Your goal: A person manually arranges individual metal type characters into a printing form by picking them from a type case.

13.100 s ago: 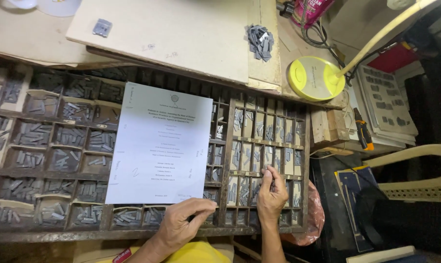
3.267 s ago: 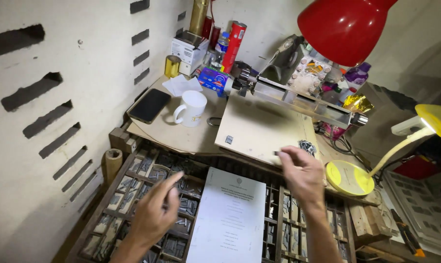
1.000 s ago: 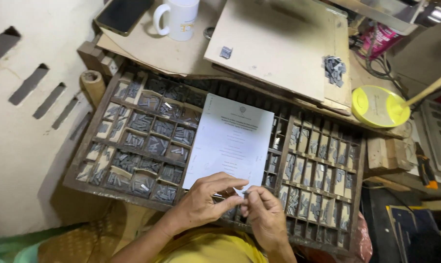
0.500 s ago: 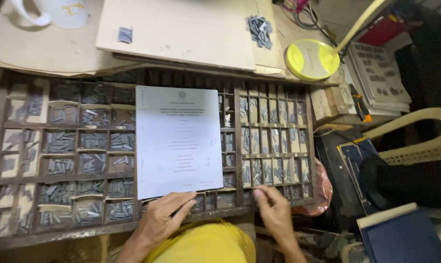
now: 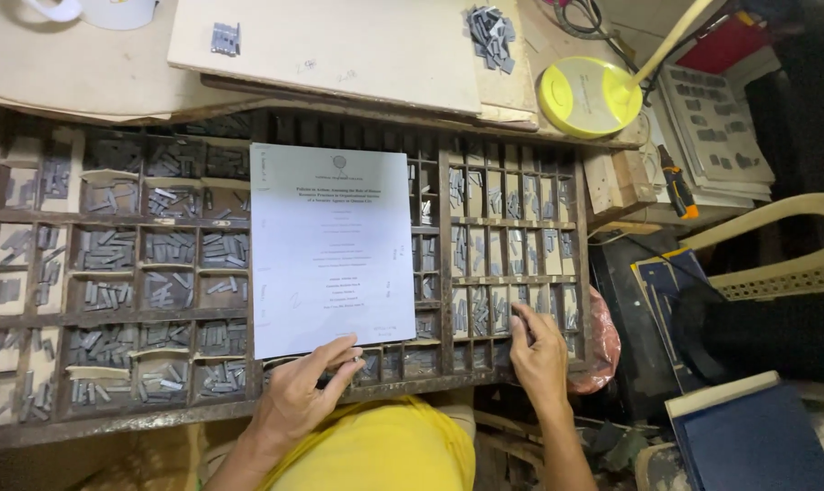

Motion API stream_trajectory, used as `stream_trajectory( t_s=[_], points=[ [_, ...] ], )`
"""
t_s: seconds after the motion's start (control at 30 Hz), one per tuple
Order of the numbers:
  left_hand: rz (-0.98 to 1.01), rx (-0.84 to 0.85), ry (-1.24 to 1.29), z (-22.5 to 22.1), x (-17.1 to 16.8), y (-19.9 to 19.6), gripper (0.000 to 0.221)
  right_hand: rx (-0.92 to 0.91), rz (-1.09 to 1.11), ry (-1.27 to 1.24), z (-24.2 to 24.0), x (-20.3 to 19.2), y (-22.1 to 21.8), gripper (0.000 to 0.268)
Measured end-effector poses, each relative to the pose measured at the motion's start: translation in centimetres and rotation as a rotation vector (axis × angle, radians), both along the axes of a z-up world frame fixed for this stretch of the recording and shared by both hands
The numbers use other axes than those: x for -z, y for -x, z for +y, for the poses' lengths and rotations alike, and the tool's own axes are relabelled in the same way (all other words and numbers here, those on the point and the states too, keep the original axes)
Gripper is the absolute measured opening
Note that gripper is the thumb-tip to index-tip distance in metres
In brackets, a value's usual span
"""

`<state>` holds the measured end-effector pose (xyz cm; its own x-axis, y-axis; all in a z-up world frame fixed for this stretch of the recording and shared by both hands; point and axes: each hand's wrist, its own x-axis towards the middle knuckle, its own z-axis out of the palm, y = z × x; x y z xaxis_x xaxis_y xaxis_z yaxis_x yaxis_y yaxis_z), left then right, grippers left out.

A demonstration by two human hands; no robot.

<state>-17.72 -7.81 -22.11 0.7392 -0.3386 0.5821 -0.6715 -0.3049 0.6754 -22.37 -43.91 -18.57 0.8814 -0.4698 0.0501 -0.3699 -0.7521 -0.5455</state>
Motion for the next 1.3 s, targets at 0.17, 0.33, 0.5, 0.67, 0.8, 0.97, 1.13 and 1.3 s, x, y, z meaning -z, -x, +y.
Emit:
stream_trajectory(
  t_s=[0.17,0.33,0.5,0.67,0.8,0.97,1.13,1.3],
  points=[
    [-0.019,0.005,-0.016,-0.2,-1.1,-0.1,0.034,-0.195,-0.097,0.17,-0.9,0.4,-0.8,0.044],
    [-0.048,-0.013,-0.022,0.1,-1.4,0.0,0.025,-0.34,-0.193,0.271,-1.5,1.6,-1.7,0.03],
    [0.046,0.07,0.127,0.2,-3.1,-0.1,0.02,-0.288,-0.297,0.093,-0.8,0.5,-1.4,0.025],
    [0.032,0.081,0.129,0.2,-3.5,0.2,0.021,-0.216,-0.284,0.017,-1.6,2.5,-0.6,0.032],
    [0.103,0.096,0.228,-0.2,-4.4,0.5,0.02,-0.269,-0.485,0.062,0.4,0.9,-1.2,0.011],
    [0.085,0.109,0.231,-1.4,-5.6,0.8,0.025,0.013,-0.436,-0.483,3.1,-0.7,1.1,0.014],
    [0.1,0.246,0.212,-2.9,-6.2,0.5,0.035,0.029,-0.454,-0.952,6.0,-3.0,2.4,0.021],
    [0.021,0.295,0.165,-4.4,-8.1,0.3,0.044,0.055,-0.45,-0.818,8.3,-5.8,2.5,0.031]
  ],
)
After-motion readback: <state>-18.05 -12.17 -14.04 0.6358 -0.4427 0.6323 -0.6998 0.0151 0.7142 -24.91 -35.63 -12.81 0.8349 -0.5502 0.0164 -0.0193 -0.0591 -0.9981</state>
